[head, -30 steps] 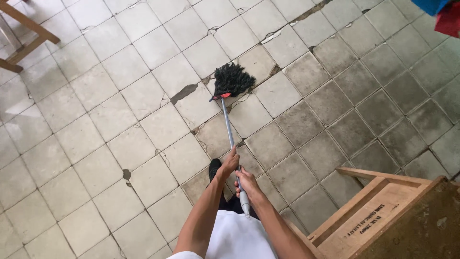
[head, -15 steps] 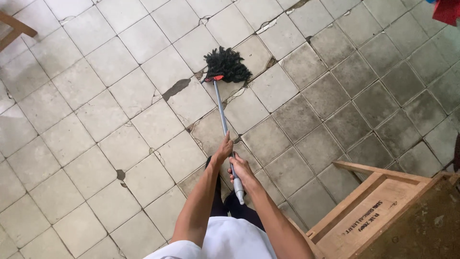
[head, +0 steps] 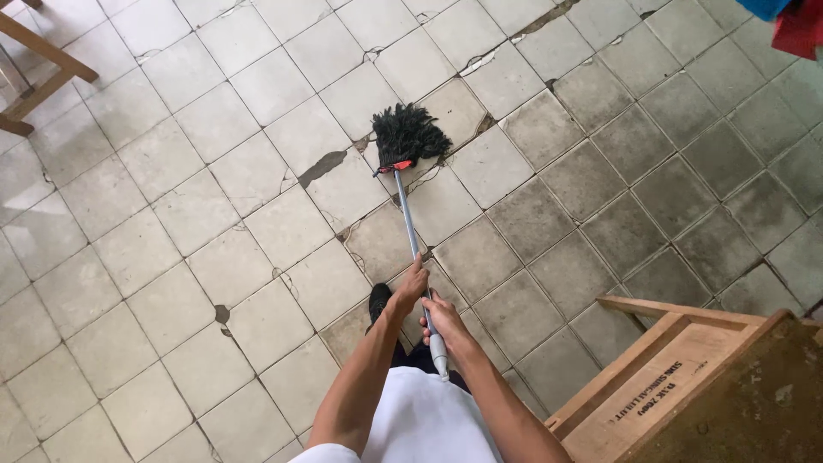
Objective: The person mops a tiled floor using a string mop, moving it back and forth across the surface. The person walks forward while mopping, covering a large area of the floor.
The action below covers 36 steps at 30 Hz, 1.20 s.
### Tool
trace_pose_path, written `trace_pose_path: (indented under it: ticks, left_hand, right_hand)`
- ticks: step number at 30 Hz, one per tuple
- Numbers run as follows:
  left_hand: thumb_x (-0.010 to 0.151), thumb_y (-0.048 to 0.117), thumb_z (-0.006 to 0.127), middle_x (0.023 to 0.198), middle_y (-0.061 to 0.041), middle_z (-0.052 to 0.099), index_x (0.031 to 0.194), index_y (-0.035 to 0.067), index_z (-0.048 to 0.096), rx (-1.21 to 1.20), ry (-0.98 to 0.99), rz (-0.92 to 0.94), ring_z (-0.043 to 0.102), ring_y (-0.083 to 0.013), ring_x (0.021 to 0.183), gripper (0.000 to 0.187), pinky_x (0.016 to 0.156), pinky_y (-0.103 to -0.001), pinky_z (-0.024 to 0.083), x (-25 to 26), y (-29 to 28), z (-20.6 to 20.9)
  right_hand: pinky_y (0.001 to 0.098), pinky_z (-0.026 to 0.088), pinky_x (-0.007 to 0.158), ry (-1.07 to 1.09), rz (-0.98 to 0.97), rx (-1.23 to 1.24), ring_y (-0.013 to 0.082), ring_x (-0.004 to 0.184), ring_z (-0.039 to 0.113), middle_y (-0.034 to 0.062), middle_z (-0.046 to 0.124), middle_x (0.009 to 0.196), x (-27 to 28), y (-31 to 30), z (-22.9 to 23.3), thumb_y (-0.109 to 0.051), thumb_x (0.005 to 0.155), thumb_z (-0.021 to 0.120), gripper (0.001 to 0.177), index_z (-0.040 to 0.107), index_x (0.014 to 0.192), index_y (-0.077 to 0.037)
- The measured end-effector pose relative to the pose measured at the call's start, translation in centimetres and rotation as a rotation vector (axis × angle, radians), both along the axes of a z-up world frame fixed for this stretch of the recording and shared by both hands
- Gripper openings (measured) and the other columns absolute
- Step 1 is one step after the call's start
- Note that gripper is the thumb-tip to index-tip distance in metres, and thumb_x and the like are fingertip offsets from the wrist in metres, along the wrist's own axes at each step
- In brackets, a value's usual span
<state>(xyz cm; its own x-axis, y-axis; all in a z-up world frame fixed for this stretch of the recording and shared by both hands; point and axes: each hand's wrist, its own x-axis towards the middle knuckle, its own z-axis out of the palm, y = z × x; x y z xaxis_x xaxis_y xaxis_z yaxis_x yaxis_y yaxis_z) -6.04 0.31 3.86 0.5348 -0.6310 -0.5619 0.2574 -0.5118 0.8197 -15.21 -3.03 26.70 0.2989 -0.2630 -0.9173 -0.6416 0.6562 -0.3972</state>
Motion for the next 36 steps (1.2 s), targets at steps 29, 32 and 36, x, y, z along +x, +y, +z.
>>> trace_pose_path:
  ticks: [29,32,36]
  left_hand:
    - [0.094,0.043,0.053,0.147,-0.037,0.044,0.163,0.032,0.029,-0.012,0.134,-0.117,0.045,-0.0474,0.139,0.074,0.115,-0.050,0.038,12.5,-22.1,-3.8]
    - [0.095,0.042,0.053,0.143,-0.041,0.045,0.163,0.029,0.029,-0.018,0.140,-0.111,0.045,-0.0510,0.137,0.074,0.113,-0.053,0.039,11.9,-22.1,-3.5]
    - [0.096,0.031,0.049,0.153,-0.051,0.015,0.163,0.020,0.031,0.018,0.035,0.025,0.021,-0.0620,0.145,0.071,0.120,-0.057,0.027,13.4,-22.3,3.1]
  right_hand:
    - [0.0338,0.053,0.031,0.064,0.017,-0.006,0.0185,0.039,0.057,0.0127,0.065,0.070,11.0,-22.7,1.8,-0.030,0.095,0.065,0.064,0.044,0.155,-0.024]
    - [0.0337,0.053,0.032,0.061,0.021,0.010,0.0179,0.039,0.056,0.0124,0.065,0.070,10.7,-23.4,2.3,-0.029,0.094,0.066,0.064,0.045,0.154,-0.023]
    - [0.0354,0.053,0.030,0.017,0.097,0.009,0.0185,0.039,0.057,0.0118,0.063,0.070,10.3,-23.1,-0.7,-0.030,0.096,0.063,0.066,0.039,0.158,-0.024]
